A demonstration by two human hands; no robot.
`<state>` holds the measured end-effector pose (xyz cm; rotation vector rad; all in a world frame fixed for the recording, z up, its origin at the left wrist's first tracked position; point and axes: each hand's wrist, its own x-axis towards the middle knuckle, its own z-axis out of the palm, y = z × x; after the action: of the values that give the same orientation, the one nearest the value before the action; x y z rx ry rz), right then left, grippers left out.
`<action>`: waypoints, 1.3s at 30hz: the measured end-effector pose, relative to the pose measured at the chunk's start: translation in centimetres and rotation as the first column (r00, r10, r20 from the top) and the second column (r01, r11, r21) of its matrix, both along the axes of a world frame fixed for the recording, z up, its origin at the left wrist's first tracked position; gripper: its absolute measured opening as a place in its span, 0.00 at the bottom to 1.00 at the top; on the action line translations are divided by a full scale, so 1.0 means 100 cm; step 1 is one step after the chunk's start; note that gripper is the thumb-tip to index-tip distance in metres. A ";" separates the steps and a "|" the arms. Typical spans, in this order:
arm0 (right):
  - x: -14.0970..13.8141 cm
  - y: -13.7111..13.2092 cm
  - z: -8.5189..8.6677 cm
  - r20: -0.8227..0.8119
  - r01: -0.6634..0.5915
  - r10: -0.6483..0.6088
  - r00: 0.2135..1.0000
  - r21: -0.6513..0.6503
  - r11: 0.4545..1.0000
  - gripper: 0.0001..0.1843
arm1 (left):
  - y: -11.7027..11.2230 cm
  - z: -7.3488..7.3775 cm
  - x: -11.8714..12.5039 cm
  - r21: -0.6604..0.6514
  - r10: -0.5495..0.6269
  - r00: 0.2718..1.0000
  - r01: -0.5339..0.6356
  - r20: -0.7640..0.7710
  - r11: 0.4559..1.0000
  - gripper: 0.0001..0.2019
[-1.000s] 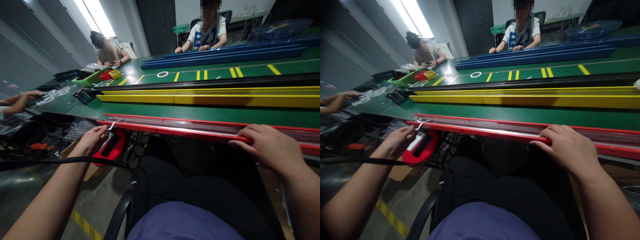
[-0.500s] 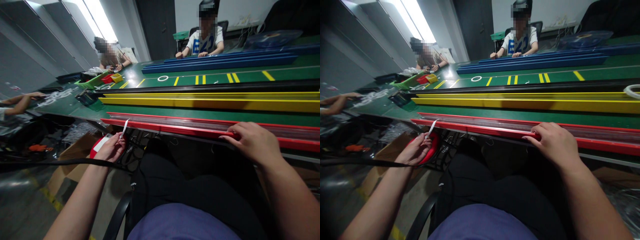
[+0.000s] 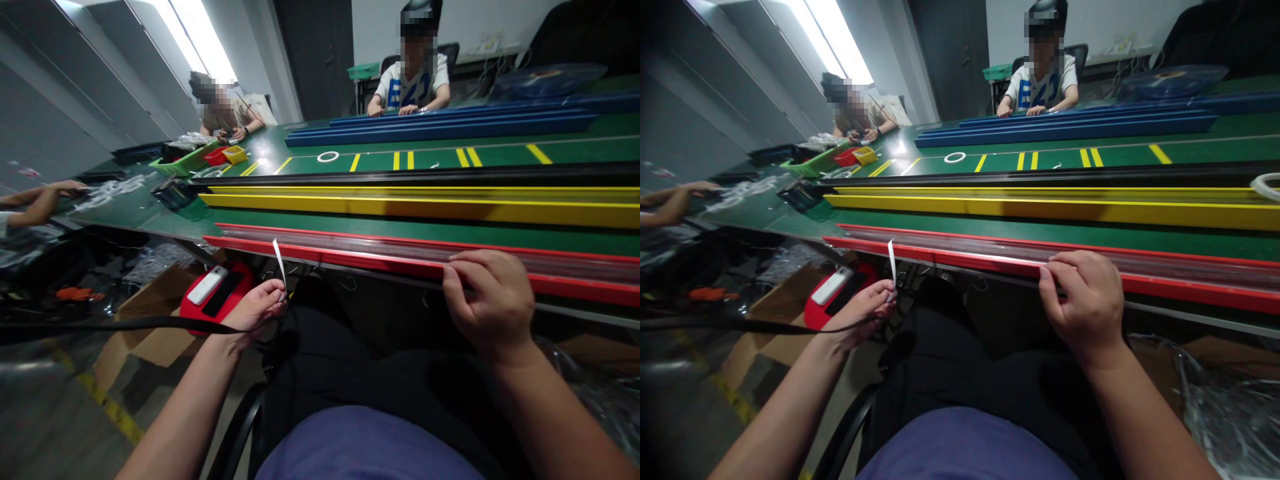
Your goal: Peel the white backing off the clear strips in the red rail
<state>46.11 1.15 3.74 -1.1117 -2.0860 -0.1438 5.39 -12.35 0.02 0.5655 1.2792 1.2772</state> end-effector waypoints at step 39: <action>-0.155 -0.012 -0.005 -0.838 -0.873 -0.249 0.485 -0.479 -0.089 0.17 | 0.073 0.090 -0.068 -0.082 -0.165 0.170 0.411 -0.972 0.908 0.23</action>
<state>30.65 -0.06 3.26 -0.7349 -1.2018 2.2012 -1.40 -5.01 8.97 1.9250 1.9015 0.5909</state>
